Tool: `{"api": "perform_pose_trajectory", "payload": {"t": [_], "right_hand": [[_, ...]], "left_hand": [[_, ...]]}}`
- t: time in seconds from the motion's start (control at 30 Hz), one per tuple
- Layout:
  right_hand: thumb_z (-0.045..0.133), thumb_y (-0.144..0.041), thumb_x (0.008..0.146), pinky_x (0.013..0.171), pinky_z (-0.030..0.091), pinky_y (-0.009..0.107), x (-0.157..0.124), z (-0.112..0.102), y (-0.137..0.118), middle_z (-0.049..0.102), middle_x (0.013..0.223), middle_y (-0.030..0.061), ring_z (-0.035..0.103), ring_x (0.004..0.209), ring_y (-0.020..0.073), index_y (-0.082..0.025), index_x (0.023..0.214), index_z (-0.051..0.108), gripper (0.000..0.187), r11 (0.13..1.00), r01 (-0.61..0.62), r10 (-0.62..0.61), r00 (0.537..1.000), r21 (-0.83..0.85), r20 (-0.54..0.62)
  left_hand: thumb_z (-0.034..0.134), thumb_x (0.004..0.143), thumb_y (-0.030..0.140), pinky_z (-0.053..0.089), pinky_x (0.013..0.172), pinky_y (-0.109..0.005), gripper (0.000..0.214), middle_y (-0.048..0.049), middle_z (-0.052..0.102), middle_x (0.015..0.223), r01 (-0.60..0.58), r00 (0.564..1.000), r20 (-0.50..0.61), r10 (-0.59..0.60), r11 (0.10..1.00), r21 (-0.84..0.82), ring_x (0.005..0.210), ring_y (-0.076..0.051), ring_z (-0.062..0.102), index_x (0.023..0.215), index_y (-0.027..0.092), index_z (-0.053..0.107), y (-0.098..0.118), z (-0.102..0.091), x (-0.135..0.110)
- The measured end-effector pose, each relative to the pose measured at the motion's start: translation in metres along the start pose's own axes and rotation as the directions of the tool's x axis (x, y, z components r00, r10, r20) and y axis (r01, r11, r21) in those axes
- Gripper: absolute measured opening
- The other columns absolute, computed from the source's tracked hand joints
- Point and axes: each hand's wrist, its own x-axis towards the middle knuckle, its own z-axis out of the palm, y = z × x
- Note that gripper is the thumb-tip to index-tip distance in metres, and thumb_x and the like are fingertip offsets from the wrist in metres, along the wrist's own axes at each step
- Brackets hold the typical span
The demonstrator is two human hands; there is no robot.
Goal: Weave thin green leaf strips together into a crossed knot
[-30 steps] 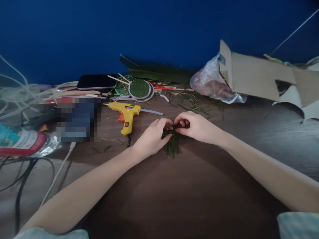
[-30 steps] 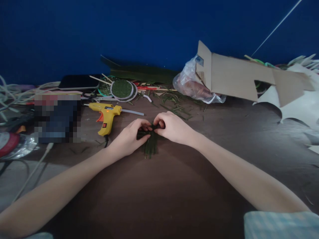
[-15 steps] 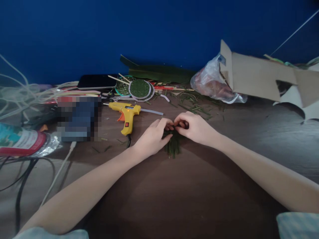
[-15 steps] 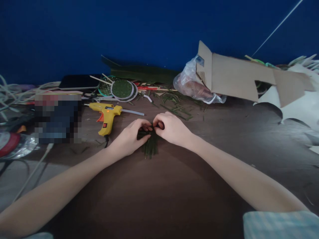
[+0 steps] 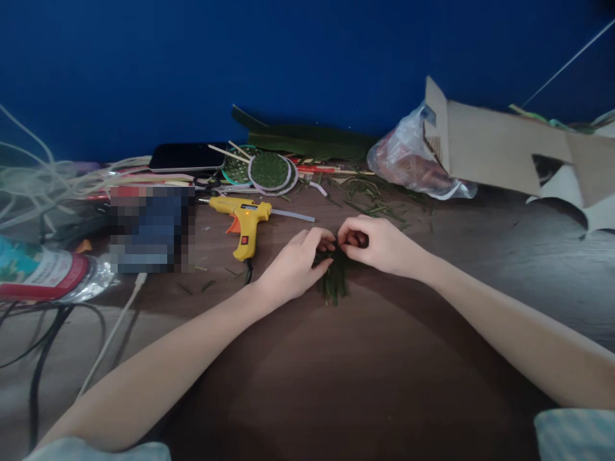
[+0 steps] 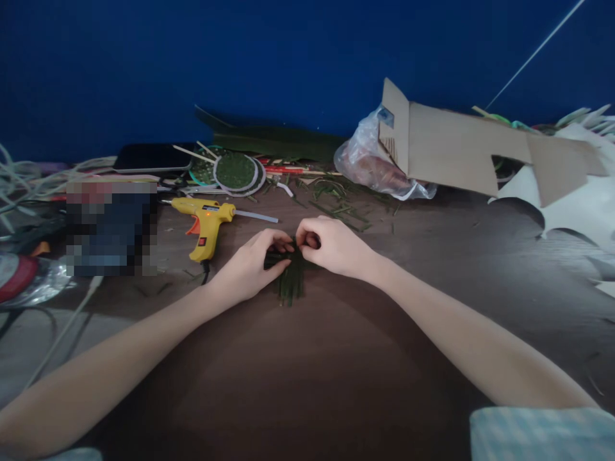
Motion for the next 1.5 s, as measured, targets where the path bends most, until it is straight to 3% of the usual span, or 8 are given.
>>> {"api": "perform_pose_trajectory", "payload": {"t": [0.47,0.7,1.23,1.5], "right_hand": [[0.054,-0.011,0.069,0.063,0.035,0.025,0.0,0.0012,0.006,0.054,0.072,0.0001,0.047,0.067,0.0127,-0.018,0.078,0.056,0.012,0.997,0.072,-0.072,0.997,-0.01,0.012],[0.058,-0.016,0.073,0.062,0.035,0.025,-0.0001,0.0013,0.0051,0.053,0.069,-0.0007,0.046,0.064,0.012,-0.018,0.073,0.055,0.003,0.999,0.054,-0.054,0.999,0.002,0.003],[0.061,-0.024,0.073,0.06,0.035,0.025,-0.0014,-0.0046,0.0021,0.053,0.067,-0.0013,0.048,0.063,0.0118,-0.019,0.072,0.06,0.005,0.999,0.0,-0.002,0.999,0.052,0.046],[0.06,-0.021,0.071,0.055,0.033,0.024,0.0001,-0.0028,0.008,0.052,0.065,-0.0032,0.045,0.057,0.0098,-0.019,0.077,0.057,0.007,0.988,-0.011,0.004,0.999,0.156,0.044]], "left_hand": [[0.06,0.074,0.004,0.049,0.078,-0.03,0.031,-0.0018,0.058,0.091,0.011,1.0,-0.003,-0.011,1.0,0.01,0.087,-0.015,0.058,0.097,0.019,0.044,0.0015,-0.0001,0.0002],[0.06,0.074,0.004,0.05,0.077,-0.03,0.031,-0.002,0.058,0.09,-0.013,1.0,-0.007,0.013,1.0,0.014,0.086,-0.015,0.057,0.096,0.018,0.044,0.0018,-0.0004,0.0003],[0.058,0.075,0.005,0.049,0.077,-0.03,0.034,-0.0025,0.057,0.093,-0.018,1.0,0.004,0.018,0.999,-0.026,0.086,-0.014,0.057,0.102,0.019,0.043,-0.0002,-0.0005,-0.0002],[0.056,0.075,0.005,0.048,0.079,-0.031,0.041,-0.002,0.058,0.092,-0.021,1.0,0.009,0.021,0.998,-0.053,0.087,-0.015,0.057,0.109,0.02,0.04,0.0002,-0.0005,-0.0004]]}}
